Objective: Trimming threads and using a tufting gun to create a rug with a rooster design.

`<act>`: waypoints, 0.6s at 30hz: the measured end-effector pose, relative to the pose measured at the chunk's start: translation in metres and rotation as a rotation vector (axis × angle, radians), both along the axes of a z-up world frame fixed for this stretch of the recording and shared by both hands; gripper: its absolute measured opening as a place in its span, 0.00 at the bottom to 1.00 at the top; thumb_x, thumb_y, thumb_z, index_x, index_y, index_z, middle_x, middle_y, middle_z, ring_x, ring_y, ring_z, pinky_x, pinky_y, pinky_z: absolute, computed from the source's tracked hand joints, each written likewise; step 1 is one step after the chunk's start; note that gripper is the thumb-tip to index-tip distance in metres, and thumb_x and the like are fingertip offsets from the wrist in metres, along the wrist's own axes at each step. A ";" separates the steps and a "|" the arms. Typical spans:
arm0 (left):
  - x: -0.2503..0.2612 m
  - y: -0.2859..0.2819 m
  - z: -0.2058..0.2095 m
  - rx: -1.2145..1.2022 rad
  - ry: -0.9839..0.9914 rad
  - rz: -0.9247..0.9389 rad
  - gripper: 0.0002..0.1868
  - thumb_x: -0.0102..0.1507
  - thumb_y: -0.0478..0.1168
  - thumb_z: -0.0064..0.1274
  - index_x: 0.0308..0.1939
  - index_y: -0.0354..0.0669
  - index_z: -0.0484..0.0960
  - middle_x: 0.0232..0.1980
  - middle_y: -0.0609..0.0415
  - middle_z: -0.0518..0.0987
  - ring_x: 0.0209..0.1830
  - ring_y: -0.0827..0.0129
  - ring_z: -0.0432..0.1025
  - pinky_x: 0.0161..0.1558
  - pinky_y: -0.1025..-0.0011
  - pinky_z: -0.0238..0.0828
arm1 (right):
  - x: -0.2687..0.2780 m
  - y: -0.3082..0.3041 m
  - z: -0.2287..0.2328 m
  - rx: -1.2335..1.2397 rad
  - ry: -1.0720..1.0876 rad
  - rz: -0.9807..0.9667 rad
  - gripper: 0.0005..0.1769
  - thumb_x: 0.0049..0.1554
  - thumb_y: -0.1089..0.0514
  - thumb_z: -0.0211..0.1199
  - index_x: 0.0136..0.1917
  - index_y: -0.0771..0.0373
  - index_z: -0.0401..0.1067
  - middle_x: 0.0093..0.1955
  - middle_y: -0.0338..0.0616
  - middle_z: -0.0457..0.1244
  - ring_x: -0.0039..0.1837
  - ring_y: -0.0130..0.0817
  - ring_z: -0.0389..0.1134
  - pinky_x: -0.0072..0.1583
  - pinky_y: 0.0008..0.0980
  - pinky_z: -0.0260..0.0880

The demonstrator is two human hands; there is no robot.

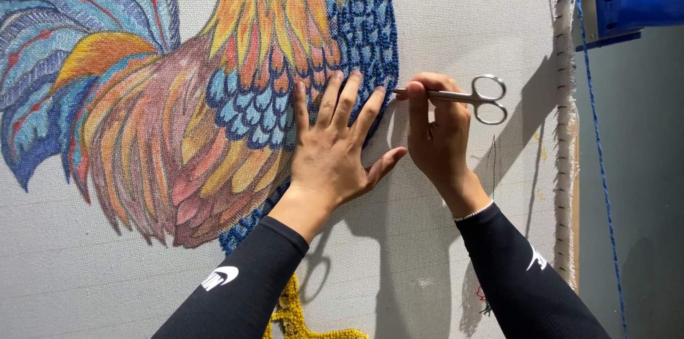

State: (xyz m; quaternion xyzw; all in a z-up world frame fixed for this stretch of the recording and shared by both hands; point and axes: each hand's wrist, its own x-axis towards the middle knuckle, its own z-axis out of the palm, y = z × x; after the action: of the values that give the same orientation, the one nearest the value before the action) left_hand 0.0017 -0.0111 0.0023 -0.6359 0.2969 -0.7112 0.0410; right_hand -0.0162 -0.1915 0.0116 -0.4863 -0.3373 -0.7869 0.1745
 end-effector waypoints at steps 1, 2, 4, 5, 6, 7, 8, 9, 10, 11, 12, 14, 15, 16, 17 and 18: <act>0.001 0.000 0.000 0.001 0.000 -0.001 0.47 0.66 0.79 0.30 0.79 0.56 0.59 0.81 0.45 0.52 0.84 0.53 0.39 0.76 0.33 0.20 | -0.001 0.000 0.001 0.001 0.000 -0.001 0.07 0.72 0.60 0.56 0.54 0.66 0.70 0.48 0.43 0.69 0.54 0.37 0.71 0.56 0.36 0.69; 0.001 0.000 0.000 0.003 0.001 -0.004 0.47 0.65 0.79 0.30 0.79 0.56 0.59 0.81 0.45 0.53 0.84 0.53 0.40 0.76 0.33 0.20 | -0.001 0.001 0.002 -0.016 -0.016 -0.050 0.07 0.72 0.60 0.56 0.53 0.65 0.71 0.47 0.43 0.69 0.53 0.38 0.70 0.56 0.37 0.68; 0.001 0.000 0.000 0.006 0.002 -0.007 0.47 0.64 0.79 0.31 0.78 0.56 0.59 0.81 0.44 0.53 0.83 0.53 0.40 0.76 0.34 0.20 | -0.003 0.002 0.003 -0.032 -0.031 -0.100 0.06 0.71 0.60 0.56 0.53 0.65 0.71 0.46 0.42 0.69 0.52 0.39 0.70 0.56 0.37 0.67; -0.001 0.001 0.000 0.007 0.001 -0.005 0.48 0.65 0.78 0.31 0.79 0.54 0.58 0.81 0.45 0.53 0.83 0.53 0.41 0.76 0.34 0.20 | -0.004 0.003 0.004 -0.031 -0.032 -0.096 0.07 0.71 0.60 0.56 0.53 0.65 0.71 0.47 0.43 0.69 0.53 0.39 0.70 0.57 0.37 0.68; -0.002 0.001 0.000 0.007 0.000 -0.004 0.48 0.66 0.78 0.31 0.80 0.52 0.57 0.80 0.45 0.53 0.83 0.53 0.41 0.76 0.34 0.21 | -0.005 0.004 0.004 -0.031 -0.033 -0.092 0.07 0.71 0.60 0.56 0.53 0.65 0.71 0.48 0.43 0.69 0.54 0.39 0.70 0.57 0.38 0.68; -0.002 0.001 -0.001 0.008 0.000 -0.006 0.48 0.66 0.78 0.31 0.80 0.52 0.57 0.80 0.45 0.53 0.83 0.53 0.41 0.76 0.34 0.21 | -0.002 0.001 0.002 -0.031 -0.032 -0.094 0.07 0.71 0.60 0.56 0.53 0.65 0.71 0.48 0.43 0.69 0.54 0.39 0.70 0.57 0.38 0.68; -0.003 0.001 0.000 0.004 -0.002 -0.001 0.49 0.66 0.78 0.31 0.79 0.50 0.57 0.80 0.45 0.54 0.83 0.53 0.41 0.76 0.33 0.21 | 0.001 0.000 0.001 0.001 0.019 -0.006 0.07 0.71 0.60 0.56 0.53 0.65 0.70 0.47 0.42 0.69 0.52 0.35 0.71 0.56 0.35 0.68; -0.003 0.001 0.000 0.000 -0.004 0.003 0.50 0.66 0.78 0.31 0.79 0.48 0.56 0.80 0.45 0.54 0.83 0.53 0.42 0.76 0.33 0.21 | 0.004 -0.002 0.000 0.031 0.070 0.082 0.07 0.71 0.59 0.55 0.53 0.65 0.69 0.47 0.40 0.68 0.51 0.32 0.71 0.55 0.33 0.69; -0.003 0.001 0.000 -0.001 -0.005 0.005 0.50 0.66 0.78 0.31 0.79 0.48 0.56 0.80 0.45 0.54 0.83 0.53 0.42 0.76 0.33 0.21 | 0.002 0.000 0.000 0.030 0.069 0.084 0.07 0.71 0.59 0.55 0.53 0.65 0.69 0.47 0.40 0.68 0.51 0.32 0.71 0.55 0.33 0.69; -0.002 0.001 0.000 -0.001 -0.011 0.000 0.50 0.66 0.79 0.31 0.79 0.48 0.56 0.80 0.45 0.54 0.83 0.53 0.42 0.76 0.33 0.22 | 0.000 0.001 0.000 0.030 0.062 0.082 0.07 0.71 0.60 0.55 0.53 0.65 0.69 0.47 0.40 0.68 0.52 0.33 0.71 0.56 0.33 0.69; -0.002 0.000 0.000 0.000 -0.015 -0.006 0.50 0.66 0.79 0.31 0.79 0.48 0.57 0.80 0.45 0.54 0.83 0.53 0.42 0.77 0.33 0.22 | -0.001 0.001 -0.001 0.031 0.056 0.080 0.07 0.72 0.60 0.56 0.53 0.65 0.70 0.47 0.41 0.68 0.52 0.34 0.70 0.56 0.34 0.68; 0.000 0.001 0.000 0.000 -0.019 -0.011 0.50 0.66 0.79 0.31 0.79 0.48 0.57 0.80 0.45 0.54 0.83 0.53 0.42 0.77 0.34 0.22 | -0.001 0.002 0.000 0.018 0.017 0.008 0.06 0.71 0.60 0.56 0.53 0.65 0.70 0.47 0.41 0.69 0.53 0.36 0.70 0.57 0.36 0.67; 0.000 0.001 0.000 0.000 -0.023 -0.017 0.50 0.66 0.78 0.32 0.79 0.48 0.56 0.80 0.45 0.54 0.83 0.53 0.42 0.77 0.34 0.22 | -0.001 0.001 0.001 0.005 -0.021 -0.064 0.06 0.71 0.61 0.57 0.53 0.65 0.71 0.47 0.42 0.69 0.54 0.38 0.69 0.58 0.38 0.66; -0.001 0.001 0.000 0.000 -0.022 -0.018 0.50 0.66 0.78 0.32 0.79 0.48 0.56 0.80 0.45 0.54 0.83 0.53 0.42 0.77 0.34 0.22 | -0.001 0.002 0.001 0.006 -0.020 -0.065 0.06 0.71 0.61 0.57 0.53 0.65 0.71 0.47 0.42 0.69 0.54 0.38 0.69 0.58 0.38 0.66; -0.002 0.001 0.000 -0.001 -0.017 -0.023 0.50 0.66 0.78 0.32 0.79 0.48 0.56 0.80 0.46 0.54 0.83 0.54 0.42 0.77 0.34 0.22 | -0.001 0.002 0.001 -0.006 -0.024 -0.069 0.06 0.71 0.61 0.57 0.53 0.65 0.71 0.48 0.42 0.69 0.54 0.39 0.69 0.58 0.38 0.67; -0.003 0.002 0.000 -0.002 -0.013 -0.029 0.50 0.66 0.78 0.32 0.80 0.48 0.56 0.80 0.46 0.54 0.83 0.54 0.42 0.77 0.34 0.21 | -0.001 0.003 0.002 -0.017 -0.027 -0.072 0.06 0.71 0.61 0.56 0.53 0.64 0.71 0.48 0.43 0.69 0.54 0.39 0.69 0.58 0.38 0.67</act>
State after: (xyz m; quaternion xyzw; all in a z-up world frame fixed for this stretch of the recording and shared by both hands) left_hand -0.0009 -0.0093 0.0022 -0.6270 0.3051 -0.7160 0.0319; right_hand -0.0169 -0.1890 0.0132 -0.4891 -0.3287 -0.7962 0.1373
